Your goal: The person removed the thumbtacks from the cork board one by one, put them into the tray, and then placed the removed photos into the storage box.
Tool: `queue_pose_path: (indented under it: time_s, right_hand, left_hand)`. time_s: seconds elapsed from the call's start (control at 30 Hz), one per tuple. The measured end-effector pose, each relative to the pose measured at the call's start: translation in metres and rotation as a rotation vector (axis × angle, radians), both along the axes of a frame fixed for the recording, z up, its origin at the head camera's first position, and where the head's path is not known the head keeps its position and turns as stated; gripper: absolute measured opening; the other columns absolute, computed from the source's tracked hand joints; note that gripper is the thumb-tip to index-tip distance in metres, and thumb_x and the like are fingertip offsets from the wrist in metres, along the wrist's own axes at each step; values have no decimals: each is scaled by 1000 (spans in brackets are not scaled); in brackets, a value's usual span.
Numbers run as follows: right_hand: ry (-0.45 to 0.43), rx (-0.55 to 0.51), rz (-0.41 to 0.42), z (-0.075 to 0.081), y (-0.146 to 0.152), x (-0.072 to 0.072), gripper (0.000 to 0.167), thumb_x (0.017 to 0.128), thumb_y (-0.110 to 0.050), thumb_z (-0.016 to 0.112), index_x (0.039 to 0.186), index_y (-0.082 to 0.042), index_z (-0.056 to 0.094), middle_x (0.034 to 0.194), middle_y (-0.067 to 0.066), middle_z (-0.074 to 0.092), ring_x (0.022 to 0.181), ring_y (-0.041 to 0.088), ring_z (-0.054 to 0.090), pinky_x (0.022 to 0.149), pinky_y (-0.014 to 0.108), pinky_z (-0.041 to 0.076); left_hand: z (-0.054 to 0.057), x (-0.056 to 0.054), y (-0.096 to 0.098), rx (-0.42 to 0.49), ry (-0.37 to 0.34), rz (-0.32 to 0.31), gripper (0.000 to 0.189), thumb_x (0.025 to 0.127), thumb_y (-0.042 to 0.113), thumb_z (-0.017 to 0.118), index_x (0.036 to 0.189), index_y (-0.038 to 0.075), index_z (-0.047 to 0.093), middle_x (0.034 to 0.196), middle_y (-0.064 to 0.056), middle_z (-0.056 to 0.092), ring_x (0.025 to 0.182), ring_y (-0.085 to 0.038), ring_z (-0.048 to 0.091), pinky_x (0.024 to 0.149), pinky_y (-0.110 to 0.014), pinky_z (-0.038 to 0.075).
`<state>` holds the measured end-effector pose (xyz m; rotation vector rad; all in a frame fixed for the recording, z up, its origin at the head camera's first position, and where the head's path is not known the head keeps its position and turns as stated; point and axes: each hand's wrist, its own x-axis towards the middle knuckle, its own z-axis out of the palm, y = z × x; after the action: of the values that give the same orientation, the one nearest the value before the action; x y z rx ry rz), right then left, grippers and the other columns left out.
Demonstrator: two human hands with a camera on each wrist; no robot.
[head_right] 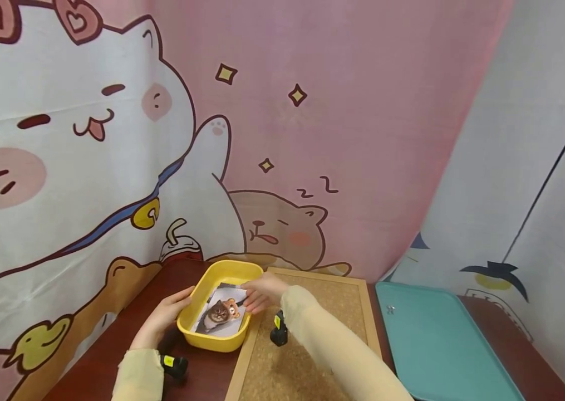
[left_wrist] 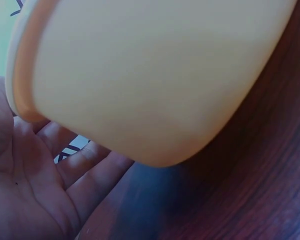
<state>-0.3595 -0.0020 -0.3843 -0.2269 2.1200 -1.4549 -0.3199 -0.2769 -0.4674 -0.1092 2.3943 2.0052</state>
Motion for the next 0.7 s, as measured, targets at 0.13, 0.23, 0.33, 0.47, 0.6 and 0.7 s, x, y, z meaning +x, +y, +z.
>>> queue_pose_path:
  time_s: [0.13,0.23,0.33,0.47,0.6,0.7]
  right_hand:
    - [34,-28,-6,1,24,-3,46,96,-28,59,119,12,56,100,25,69,75,25,70,70,38,58]
    - [91,-34,-22,0,44,-4,48,96,-30,61,122,10,56,100,23,68,75,26,70,69,40,58]
    - [158,-23,-34,-2,66,-3,48,96,-30,60,124,10,56,102,24,68,78,32,70,69,44,58]
    - [225,-3,-47,-9,98,0,47,97,-28,59,124,10,55,101,24,68,79,36,70,68,46,57]
    - [261,21,-79,-15,130,6,45,98,-26,58,125,11,55,100,25,68,79,37,69,69,48,57]
    - [274,32,-118,-18,153,12,44,97,-21,57,125,13,53,99,26,67,78,37,69,69,48,57]
  left_hand:
    - [2,1,1,-8,0,-7,46,101,17,51,143,0,46,138,-25,49,108,-28,59,81,-38,53]
    - [4,1,2,-22,2,-12,47,101,18,51,143,-1,45,139,-26,48,108,-28,58,82,-39,53]
    - [6,1,2,-37,-3,-13,47,101,18,51,143,0,45,140,-26,47,111,-29,57,86,-41,51]
    - [7,4,1,-51,-8,-25,48,101,19,49,144,-1,43,141,-26,46,114,-31,55,89,-43,50]
    - [6,6,2,-54,-17,-31,48,102,20,48,145,-1,43,142,-27,44,117,-34,53,93,-48,47]
    - [6,6,2,-61,-25,-32,48,102,20,48,145,0,42,143,-27,43,120,-35,51,96,-51,45]
